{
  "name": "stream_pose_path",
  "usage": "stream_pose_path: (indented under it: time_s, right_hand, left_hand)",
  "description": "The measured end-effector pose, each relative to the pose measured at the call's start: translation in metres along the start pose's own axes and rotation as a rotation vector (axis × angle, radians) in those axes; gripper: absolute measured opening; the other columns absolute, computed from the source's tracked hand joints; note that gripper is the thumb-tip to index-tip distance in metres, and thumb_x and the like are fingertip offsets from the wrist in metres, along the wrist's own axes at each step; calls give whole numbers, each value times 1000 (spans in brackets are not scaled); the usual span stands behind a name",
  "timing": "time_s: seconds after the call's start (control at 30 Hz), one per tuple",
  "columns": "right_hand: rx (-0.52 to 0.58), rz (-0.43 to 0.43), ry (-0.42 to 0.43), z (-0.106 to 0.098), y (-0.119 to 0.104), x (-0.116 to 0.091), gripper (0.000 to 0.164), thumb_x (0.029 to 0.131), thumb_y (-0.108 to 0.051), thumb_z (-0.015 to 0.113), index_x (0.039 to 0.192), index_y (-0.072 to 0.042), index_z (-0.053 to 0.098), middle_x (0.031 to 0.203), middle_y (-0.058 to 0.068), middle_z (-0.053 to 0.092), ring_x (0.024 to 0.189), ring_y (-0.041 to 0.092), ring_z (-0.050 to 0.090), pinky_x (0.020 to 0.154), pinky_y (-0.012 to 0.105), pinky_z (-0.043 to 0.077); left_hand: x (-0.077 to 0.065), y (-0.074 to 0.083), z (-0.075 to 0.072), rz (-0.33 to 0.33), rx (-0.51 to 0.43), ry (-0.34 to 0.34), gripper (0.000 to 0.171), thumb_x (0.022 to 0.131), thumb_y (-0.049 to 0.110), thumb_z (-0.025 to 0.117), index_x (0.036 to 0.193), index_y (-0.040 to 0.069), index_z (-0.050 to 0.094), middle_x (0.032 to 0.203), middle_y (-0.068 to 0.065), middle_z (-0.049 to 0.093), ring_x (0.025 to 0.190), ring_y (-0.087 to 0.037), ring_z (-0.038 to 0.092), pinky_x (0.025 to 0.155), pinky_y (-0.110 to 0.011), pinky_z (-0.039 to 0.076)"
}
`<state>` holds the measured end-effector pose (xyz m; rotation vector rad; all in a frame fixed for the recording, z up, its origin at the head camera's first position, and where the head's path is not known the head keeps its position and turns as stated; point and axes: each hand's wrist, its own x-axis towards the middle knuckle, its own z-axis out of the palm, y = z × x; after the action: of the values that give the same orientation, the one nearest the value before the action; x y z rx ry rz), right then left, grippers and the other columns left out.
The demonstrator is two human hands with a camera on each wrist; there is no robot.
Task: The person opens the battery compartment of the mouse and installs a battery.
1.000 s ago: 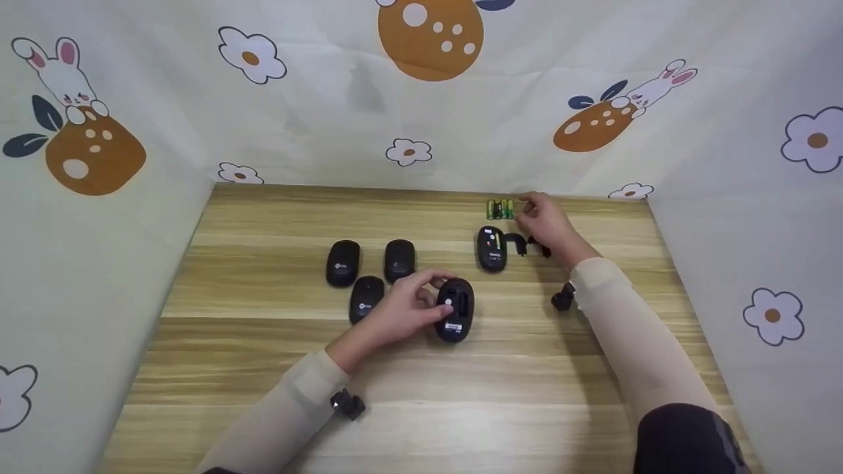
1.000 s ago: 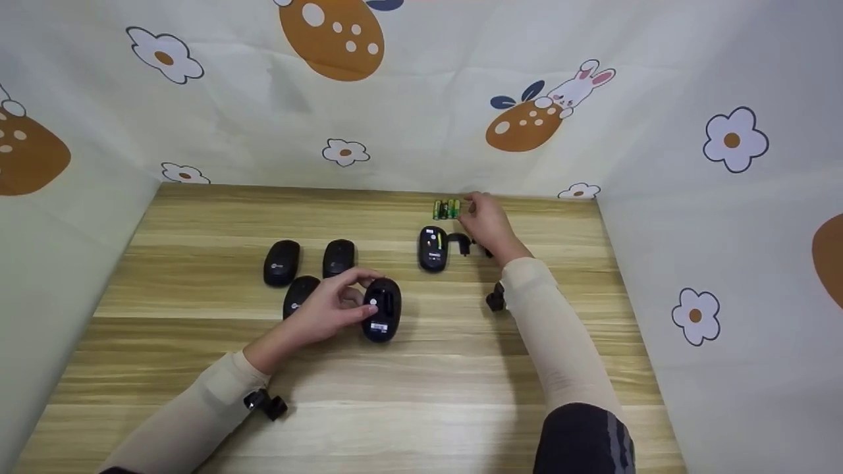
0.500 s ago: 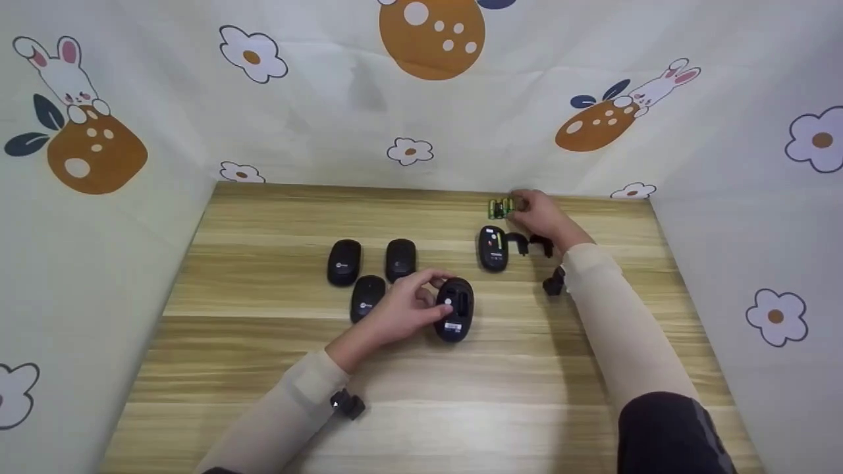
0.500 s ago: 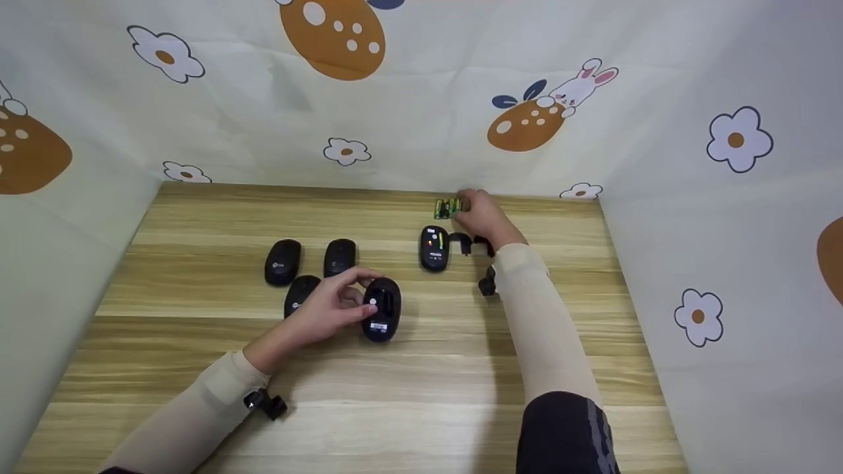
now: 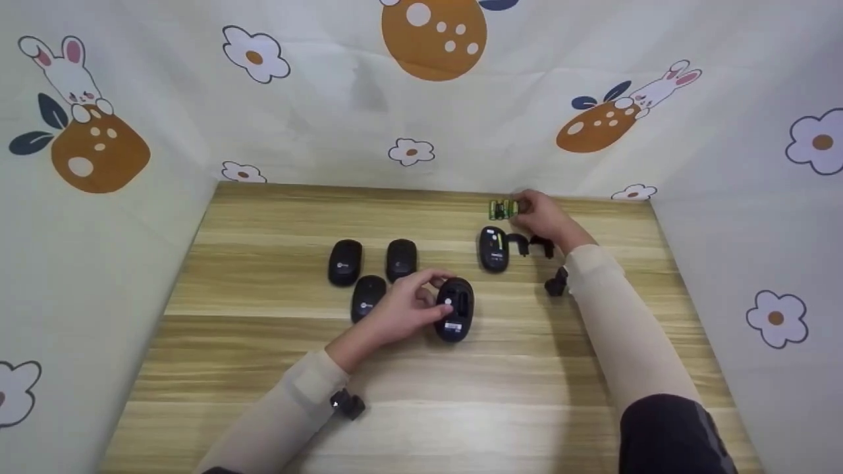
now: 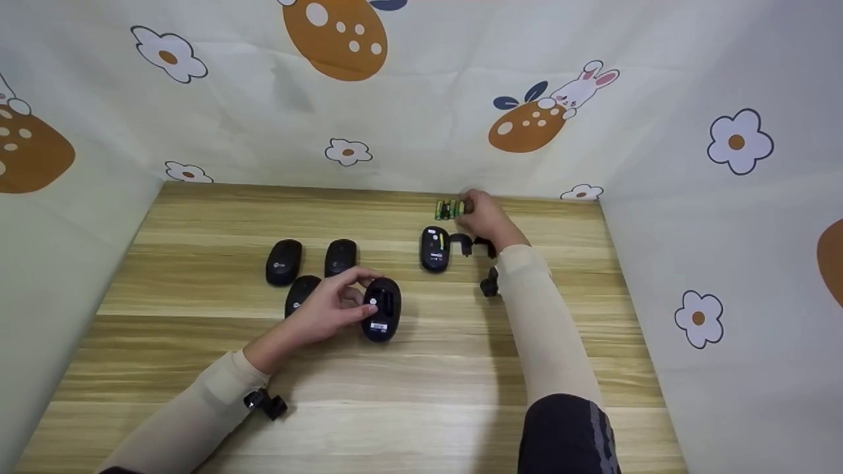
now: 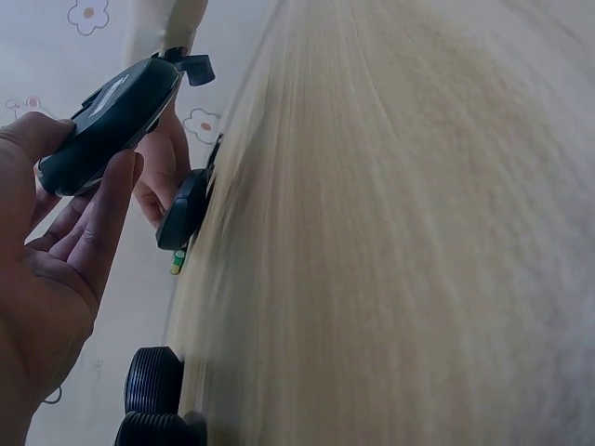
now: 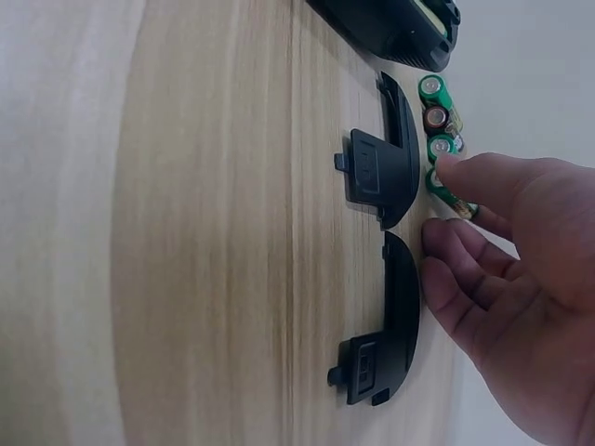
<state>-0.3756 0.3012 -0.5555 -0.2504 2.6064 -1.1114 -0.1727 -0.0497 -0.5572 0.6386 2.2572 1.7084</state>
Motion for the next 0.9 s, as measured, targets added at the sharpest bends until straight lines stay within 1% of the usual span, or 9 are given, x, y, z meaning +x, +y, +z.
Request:
stream_pose_path:
  time_s: [0.2,0.33,0.5,0.6,0.73,0.9]
  right_hand:
    - [91,-19,50,1,2,-5,51,100,5,72,148,1,56,129,22,63,105,26,61,80,28,52]
    - [127,-29,99,3,6,-7,50,97,9,72,144,2,55,123,20,64,101,25,63,77,25,53]
    - [195,-30,159,5,12,-10,46,99,5,74,140,4,55,116,17,63,100,26,62,79,26,53]
    - [233,-28,196,7,15,-13,43,100,0,77,138,3,58,114,15,63,100,24,62,80,27,52]
    - [269,-46,242,8,14,-16,39,101,-1,78,136,4,61,109,13,65,95,22,63,76,26,54]
    - [318,-77,254,9,7,-24,37,102,1,76,135,7,61,108,16,69,95,29,66,73,30,57]
  left_hand:
    - [1,-1,1,6,-2,0,55,96,13,87,147,18,67,123,-2,68,87,-16,72,80,-34,65]
    - [1,-1,1,19,-3,1,54,96,13,87,146,17,67,122,-2,68,85,-15,72,77,-31,64]
    - [1,-1,1,35,-9,1,52,96,13,86,145,16,68,121,-1,69,81,-12,70,71,-27,61]
    - [1,0,1,34,-8,2,52,97,14,86,145,16,68,121,-2,69,81,-13,70,70,-26,61]
    - [2,1,1,28,-4,1,52,96,14,86,145,15,68,122,-2,68,82,-14,71,71,-28,61]
    - [3,0,1,23,-1,-1,54,96,12,86,147,15,67,122,-2,68,84,-13,72,74,-29,63]
